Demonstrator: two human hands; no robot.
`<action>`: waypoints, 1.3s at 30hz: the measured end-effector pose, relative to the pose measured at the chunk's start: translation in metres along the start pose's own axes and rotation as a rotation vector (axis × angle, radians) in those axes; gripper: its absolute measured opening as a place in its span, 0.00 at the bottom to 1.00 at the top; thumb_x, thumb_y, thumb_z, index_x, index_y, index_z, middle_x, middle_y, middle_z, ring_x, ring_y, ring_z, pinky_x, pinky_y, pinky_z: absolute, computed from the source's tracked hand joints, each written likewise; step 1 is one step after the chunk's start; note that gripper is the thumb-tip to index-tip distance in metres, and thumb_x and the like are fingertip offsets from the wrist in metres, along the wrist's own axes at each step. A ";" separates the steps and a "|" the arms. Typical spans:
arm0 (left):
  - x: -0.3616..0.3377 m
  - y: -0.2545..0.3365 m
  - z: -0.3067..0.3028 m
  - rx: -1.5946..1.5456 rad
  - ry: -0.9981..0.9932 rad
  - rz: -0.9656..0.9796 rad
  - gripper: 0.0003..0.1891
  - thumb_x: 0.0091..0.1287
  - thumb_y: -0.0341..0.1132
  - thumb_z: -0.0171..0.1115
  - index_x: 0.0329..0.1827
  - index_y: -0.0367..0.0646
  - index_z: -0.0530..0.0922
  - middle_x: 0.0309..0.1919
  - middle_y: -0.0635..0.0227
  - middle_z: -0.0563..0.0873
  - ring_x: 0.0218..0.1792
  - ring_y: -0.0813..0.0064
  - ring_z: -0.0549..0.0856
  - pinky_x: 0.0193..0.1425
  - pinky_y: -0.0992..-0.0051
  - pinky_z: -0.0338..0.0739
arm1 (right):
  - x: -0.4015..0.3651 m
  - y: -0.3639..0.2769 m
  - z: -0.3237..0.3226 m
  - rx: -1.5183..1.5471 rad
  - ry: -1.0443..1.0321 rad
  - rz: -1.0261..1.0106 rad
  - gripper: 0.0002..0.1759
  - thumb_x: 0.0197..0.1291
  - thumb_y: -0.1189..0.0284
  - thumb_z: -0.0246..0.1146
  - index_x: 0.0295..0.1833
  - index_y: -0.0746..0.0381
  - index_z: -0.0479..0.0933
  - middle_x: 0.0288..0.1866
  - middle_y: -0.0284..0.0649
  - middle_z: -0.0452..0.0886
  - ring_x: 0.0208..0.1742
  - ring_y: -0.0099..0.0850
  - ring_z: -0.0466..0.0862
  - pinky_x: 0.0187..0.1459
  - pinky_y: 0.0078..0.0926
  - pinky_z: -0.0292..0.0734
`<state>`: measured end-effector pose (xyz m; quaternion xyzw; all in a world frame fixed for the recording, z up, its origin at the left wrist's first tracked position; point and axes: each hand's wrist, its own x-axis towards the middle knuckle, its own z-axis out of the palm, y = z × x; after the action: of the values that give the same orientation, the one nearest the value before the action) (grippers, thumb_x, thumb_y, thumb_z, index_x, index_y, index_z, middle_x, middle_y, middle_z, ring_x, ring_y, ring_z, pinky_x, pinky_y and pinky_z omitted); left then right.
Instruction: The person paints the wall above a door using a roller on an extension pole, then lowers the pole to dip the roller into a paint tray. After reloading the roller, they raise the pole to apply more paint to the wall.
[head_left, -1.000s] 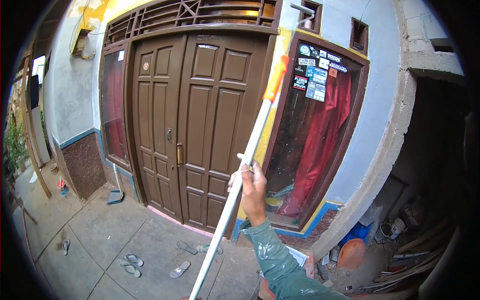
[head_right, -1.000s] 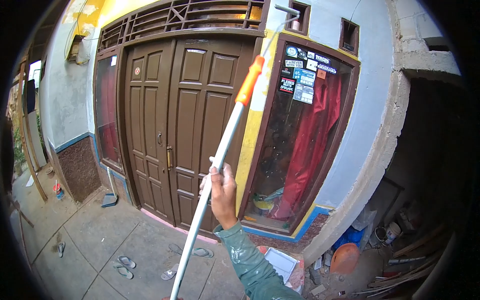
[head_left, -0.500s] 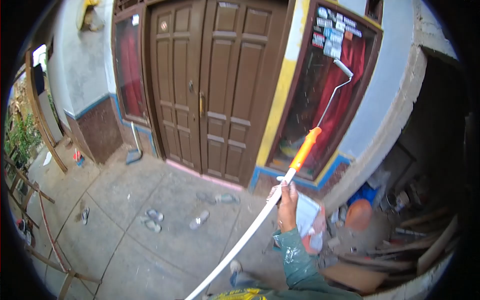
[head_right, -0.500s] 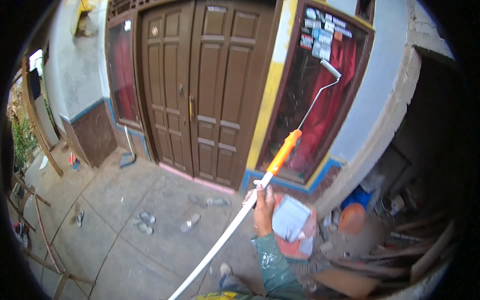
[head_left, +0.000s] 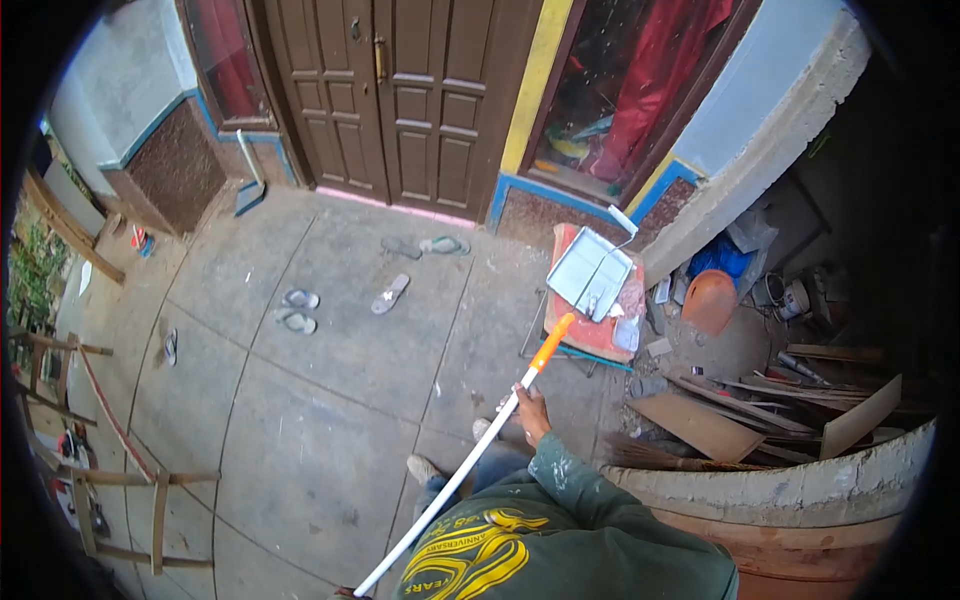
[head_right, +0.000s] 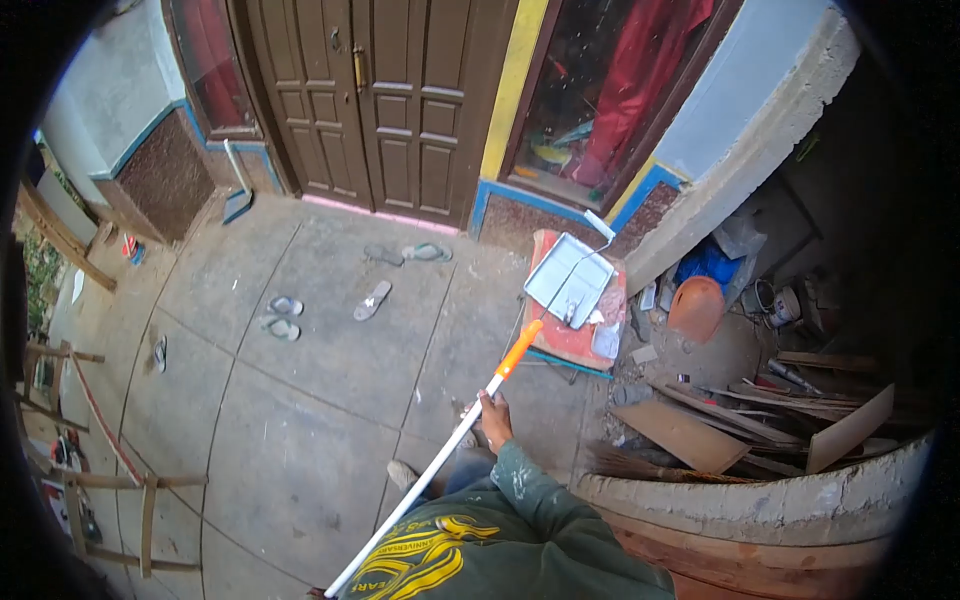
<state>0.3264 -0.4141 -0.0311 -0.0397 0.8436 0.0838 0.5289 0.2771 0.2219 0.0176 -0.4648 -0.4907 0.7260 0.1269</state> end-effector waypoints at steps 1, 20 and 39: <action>-0.011 -0.004 0.013 -0.061 0.107 0.116 0.13 0.55 0.44 0.73 0.34 0.45 0.83 0.24 0.68 0.84 0.22 0.73 0.78 0.27 0.71 0.75 | 0.002 0.012 -0.009 -0.005 0.008 0.024 0.14 0.72 0.60 0.51 0.51 0.60 0.66 0.35 0.42 0.81 0.36 0.36 0.85 0.36 0.36 0.83; -0.155 0.124 0.157 -0.073 0.489 -0.042 0.14 0.44 0.48 0.70 0.29 0.50 0.84 0.22 0.60 0.84 0.25 0.56 0.85 0.33 0.62 0.80 | 0.069 0.057 -0.148 0.082 0.019 0.061 0.16 0.69 0.59 0.55 0.48 0.61 0.69 0.31 0.39 0.78 0.29 0.33 0.83 0.32 0.35 0.81; -0.138 0.161 0.043 0.009 0.382 0.153 0.16 0.48 0.49 0.74 0.33 0.50 0.83 0.23 0.60 0.85 0.27 0.56 0.85 0.34 0.62 0.80 | 0.052 0.066 -0.081 0.108 0.055 0.076 0.14 0.69 0.61 0.56 0.51 0.59 0.68 0.35 0.40 0.78 0.31 0.36 0.84 0.30 0.38 0.82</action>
<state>0.4001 -0.2509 0.0906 0.0118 0.9296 0.1108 0.3514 0.3314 0.2713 -0.0729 -0.4953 -0.4289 0.7428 0.1377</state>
